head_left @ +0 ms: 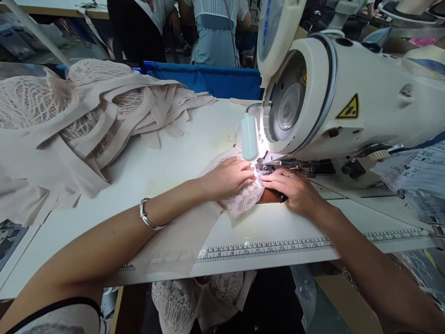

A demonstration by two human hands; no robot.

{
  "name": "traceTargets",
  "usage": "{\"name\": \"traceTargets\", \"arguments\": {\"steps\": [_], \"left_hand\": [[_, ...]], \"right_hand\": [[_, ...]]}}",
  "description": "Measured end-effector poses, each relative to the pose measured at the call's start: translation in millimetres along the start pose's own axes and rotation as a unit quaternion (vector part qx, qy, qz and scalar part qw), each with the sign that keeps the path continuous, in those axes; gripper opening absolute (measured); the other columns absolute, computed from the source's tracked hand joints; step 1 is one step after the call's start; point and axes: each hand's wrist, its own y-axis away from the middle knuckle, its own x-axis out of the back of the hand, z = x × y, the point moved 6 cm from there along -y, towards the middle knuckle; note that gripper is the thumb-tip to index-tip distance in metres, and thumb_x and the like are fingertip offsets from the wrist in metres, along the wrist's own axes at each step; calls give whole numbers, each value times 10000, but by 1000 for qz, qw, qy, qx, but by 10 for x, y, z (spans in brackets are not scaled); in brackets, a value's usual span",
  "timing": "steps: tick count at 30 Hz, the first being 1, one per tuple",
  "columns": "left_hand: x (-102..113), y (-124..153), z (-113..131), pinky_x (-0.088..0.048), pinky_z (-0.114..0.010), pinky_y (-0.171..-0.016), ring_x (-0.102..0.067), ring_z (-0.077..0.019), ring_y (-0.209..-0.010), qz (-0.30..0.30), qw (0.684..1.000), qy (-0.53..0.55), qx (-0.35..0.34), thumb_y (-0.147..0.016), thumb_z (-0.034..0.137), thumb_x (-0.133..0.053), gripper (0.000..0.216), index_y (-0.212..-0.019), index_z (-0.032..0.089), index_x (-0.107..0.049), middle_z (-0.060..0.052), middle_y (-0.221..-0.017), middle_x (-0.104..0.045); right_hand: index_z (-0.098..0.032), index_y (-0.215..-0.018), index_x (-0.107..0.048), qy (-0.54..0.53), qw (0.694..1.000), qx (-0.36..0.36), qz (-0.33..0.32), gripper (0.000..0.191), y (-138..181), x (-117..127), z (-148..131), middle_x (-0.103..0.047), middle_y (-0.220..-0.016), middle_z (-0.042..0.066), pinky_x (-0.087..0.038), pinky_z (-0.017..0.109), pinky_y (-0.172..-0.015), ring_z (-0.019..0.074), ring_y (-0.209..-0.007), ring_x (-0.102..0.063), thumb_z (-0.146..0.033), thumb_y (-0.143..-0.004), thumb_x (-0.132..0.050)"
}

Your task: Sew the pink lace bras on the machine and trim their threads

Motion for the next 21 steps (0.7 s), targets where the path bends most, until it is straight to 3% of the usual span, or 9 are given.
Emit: {"name": "traceTargets", "arguments": {"steps": [4,7,9,11,13,15,17,19,21], "left_hand": [[123,51,314,-486,-452,-951,-642,-263,-1052,14,995,-57,-75,-986,79,-470,275,-979,152,-734,-119,-1083,-721],[185,174,704,-522,-392,-970,-680,-222,-1040,-67,980,57,-176,-947,24,-500,296,-1011,169,-751,-76,-1084,-758],[206,280,956,-551,-308,-977,-708,-190,-1055,-160,940,197,-230,-931,21,-512,310,-1054,174,-752,-56,-1094,-768],[243,374,1146,-571,-233,-947,-730,-172,-1058,-248,870,330,-270,-940,71,-531,279,-1088,169,-747,-42,-1097,-769],[268,373,1164,-588,-199,-891,-751,-152,-995,-286,835,399,-247,-965,110,-513,273,-1120,163,-732,-27,-1087,-769],[280,248,956,-591,-216,-870,-748,-143,-956,-215,892,366,-158,-988,116,-484,277,-1133,159,-716,-41,-1104,-764],[308,131,649,-578,-302,-915,-714,-182,-1025,-90,963,239,-83,-989,106,-487,267,-1140,152,-702,-91,-1170,-740],[289,80,445,-538,-404,-967,-660,-242,-1129,-7,990,110,-88,-975,92,-510,264,-1169,139,-683,-142,-1241,-703],[194,68,343,-519,-432,-955,-640,-258,-1142,12,990,43,-135,-988,88,-486,285,-1212,132,-657,-151,-1249,-699]], "right_hand": [[-205,-1181,-708,14,999,20,24,557,-17,26,-48,-758,-1196,67,-610,447,-849,254,-1049,-676,78,-822,-389],[-226,-1195,-697,18,999,34,32,590,-13,38,-55,-764,-1175,64,-620,439,-858,251,-1063,-691,81,-792,-396],[-241,-1208,-692,22,999,36,34,629,-11,38,-37,-763,-1182,53,-624,430,-865,250,-1078,-695,87,-759,-398],[-243,-1199,-698,21,998,42,40,652,-13,40,-26,-761,-1188,49,-627,422,-873,248,-1087,-697,94,-732,-394],[-238,-1177,-708,16,997,50,48,641,-16,38,-27,-762,-1187,49,-623,417,-891,239,-1078,-702,98,-734,-388],[-238,-1162,-712,11,997,49,55,587,-18,26,-24,-764,-1180,49,-618,418,-905,235,-1073,-703,83,-782,-402],[-227,-1164,-709,5,997,45,70,494,-12,17,-17,-762,-1178,63,-617,422,-895,243,-1080,-696,39,-848,-438],[-203,-1172,-703,3,995,46,86,394,1,19,-15,-758,-1178,85,-616,422,-866,253,-1081,-684,-20,-902,-482],[-194,-1174,-697,8,996,44,73,357,6,12,-17,-753,-1185,90,-606,418,-844,249,-1060,-674,-42,-925,-492]]}}
